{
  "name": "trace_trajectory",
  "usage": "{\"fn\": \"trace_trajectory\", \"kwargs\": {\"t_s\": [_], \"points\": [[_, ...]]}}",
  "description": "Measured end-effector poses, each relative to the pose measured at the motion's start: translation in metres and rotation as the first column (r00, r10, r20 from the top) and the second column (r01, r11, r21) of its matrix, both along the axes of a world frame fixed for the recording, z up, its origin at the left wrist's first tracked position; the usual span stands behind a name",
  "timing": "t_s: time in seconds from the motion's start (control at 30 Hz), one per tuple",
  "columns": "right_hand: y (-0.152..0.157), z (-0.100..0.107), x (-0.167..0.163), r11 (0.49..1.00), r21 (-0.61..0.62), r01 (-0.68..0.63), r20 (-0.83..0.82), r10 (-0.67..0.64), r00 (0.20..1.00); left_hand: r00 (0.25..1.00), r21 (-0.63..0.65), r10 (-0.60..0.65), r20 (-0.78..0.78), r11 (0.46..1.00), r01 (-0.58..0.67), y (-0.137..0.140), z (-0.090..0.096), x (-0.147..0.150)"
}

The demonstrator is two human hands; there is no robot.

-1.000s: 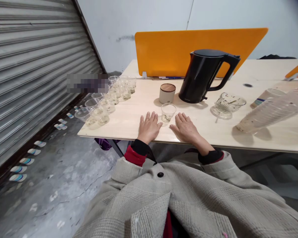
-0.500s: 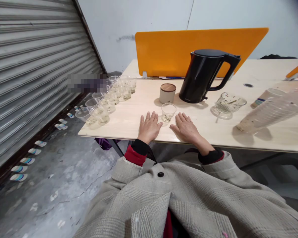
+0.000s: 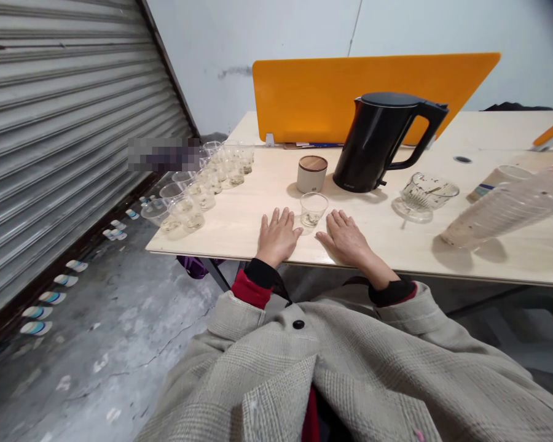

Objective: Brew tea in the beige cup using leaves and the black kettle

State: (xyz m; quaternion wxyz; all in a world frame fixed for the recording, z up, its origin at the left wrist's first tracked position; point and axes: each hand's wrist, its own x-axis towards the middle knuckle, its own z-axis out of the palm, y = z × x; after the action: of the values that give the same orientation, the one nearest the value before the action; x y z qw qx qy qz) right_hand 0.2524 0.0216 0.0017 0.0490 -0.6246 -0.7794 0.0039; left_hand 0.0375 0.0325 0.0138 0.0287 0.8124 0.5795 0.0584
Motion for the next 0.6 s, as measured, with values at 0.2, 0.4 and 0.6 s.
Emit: {"fn": "trace_trajectory", "kwargs": {"t_s": [0.2,0.4,0.6], "points": [[-0.0009,0.0017,-0.0021,1.000,-0.005,0.008,0.001,-0.008,1.000,1.000,-0.005,0.004,0.003,1.000,-0.004,-0.0008,0.0013,0.0006],[-0.0006,0.0010,-0.0020,1.000,0.006,0.012,0.009,-0.012,1.000,1.000,-0.012,0.006,0.000,1.000,-0.006,-0.0025,0.0033,0.0007],[-0.0002,0.0021,-0.0018,1.000,-0.012,0.013,0.014,-0.013,1.000,1.000,-0.015,0.003,-0.004,1.000,-0.003,-0.0028,0.0039,0.0010]]}}
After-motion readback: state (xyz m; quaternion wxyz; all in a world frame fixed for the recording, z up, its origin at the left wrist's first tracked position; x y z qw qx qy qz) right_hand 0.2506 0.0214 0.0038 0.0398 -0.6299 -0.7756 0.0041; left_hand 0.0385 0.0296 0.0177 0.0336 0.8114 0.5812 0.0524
